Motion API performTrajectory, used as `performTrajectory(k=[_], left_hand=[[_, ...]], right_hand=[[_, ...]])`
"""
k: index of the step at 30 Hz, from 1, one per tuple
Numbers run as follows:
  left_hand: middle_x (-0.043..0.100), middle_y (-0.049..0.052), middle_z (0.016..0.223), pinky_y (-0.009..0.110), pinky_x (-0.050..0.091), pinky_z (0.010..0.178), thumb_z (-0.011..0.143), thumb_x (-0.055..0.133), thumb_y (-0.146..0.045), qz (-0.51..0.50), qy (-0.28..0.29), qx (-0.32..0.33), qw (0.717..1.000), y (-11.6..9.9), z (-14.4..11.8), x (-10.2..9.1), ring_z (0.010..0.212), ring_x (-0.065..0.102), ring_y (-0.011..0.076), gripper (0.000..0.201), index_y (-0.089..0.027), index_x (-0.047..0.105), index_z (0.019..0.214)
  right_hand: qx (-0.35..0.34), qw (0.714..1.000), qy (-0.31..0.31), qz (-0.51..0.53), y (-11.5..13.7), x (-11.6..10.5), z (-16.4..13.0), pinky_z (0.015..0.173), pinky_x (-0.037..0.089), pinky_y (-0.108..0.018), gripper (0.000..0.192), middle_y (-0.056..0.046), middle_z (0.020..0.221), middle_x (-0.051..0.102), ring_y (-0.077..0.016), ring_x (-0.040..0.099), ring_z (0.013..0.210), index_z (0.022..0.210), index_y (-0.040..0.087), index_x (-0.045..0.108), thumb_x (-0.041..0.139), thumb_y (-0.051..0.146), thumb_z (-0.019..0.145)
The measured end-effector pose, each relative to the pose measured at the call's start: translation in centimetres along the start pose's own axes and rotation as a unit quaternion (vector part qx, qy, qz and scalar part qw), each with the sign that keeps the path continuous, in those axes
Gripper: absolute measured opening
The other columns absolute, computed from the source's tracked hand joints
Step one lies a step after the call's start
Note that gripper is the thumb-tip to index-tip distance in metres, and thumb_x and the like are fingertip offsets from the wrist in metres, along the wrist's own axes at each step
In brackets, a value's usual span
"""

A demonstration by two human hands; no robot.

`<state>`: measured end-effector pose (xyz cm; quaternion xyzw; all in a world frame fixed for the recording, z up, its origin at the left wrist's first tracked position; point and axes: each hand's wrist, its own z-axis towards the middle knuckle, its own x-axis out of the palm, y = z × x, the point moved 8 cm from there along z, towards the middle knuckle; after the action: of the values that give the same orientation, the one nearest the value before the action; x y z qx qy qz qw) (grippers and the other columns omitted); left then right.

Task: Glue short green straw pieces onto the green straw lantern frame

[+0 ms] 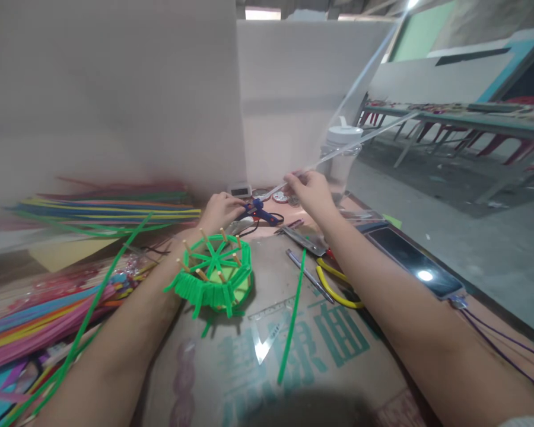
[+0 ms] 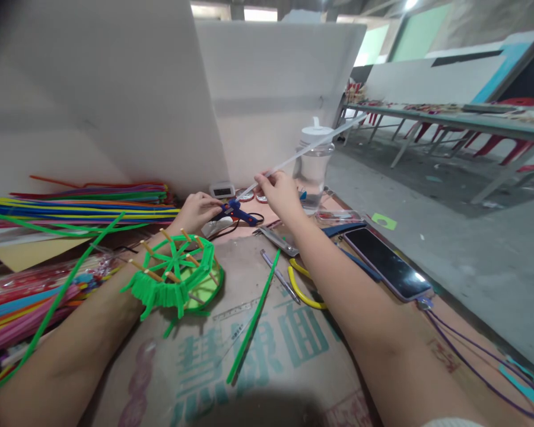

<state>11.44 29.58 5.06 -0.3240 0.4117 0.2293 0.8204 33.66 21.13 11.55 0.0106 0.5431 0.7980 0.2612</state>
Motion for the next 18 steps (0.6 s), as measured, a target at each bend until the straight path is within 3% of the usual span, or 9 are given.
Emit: performTrajectory(k=[8, 14, 18], left_hand=[[0.066, 0.008, 0.101, 0.038, 0.041, 0.098, 0.092, 0.060, -0.037, -0.001, 0.008, 0.017, 1.000, -0.6, 0.0, -0.2, 0.104, 0.057, 0.0236, 0.030, -0.022, 0.078, 0.110], [0.066, 0.008, 0.101, 0.040, 0.042, 0.099, 0.091, 0.061, -0.039, -0.004, 0.003, 0.004, 1.000, -0.1, 0.0, -0.1, 0.105, 0.057, 0.0244, 0.029, -0.022, 0.078, 0.108], [0.066, 0.007, 0.098, 0.039, 0.045, 0.096, 0.091, 0.061, -0.039, -0.006, 0.000, -0.006, 1.000, 0.3, 0.2, 0.1, 0.102, 0.058, 0.0244, 0.029, -0.024, 0.079, 0.109]], right_hand=[[0.026, 0.996, 0.030, -0.076, 0.5, 0.3, -0.5, 0.061, 0.055, -0.027, 0.019, -0.007, 0.068, 0.074, -0.0168, 0.069, 0.060, 0.074, 0.014, 0.066, 0.062, 0.018, 0.092], [0.066, 0.998, 0.016, 0.006, -1.7, 0.6, -0.2, 0.064, 0.057, -0.024, 0.016, -0.008, 0.073, 0.076, -0.0155, 0.072, 0.064, 0.079, 0.013, 0.067, 0.064, 0.020, 0.094], [0.111, 0.988, 0.031, 0.098, -4.0, 1.1, 0.0, 0.065, 0.058, -0.020, 0.024, -0.009, 0.079, 0.077, -0.0127, 0.072, 0.065, 0.080, 0.013, 0.066, 0.061, 0.029, 0.098]])
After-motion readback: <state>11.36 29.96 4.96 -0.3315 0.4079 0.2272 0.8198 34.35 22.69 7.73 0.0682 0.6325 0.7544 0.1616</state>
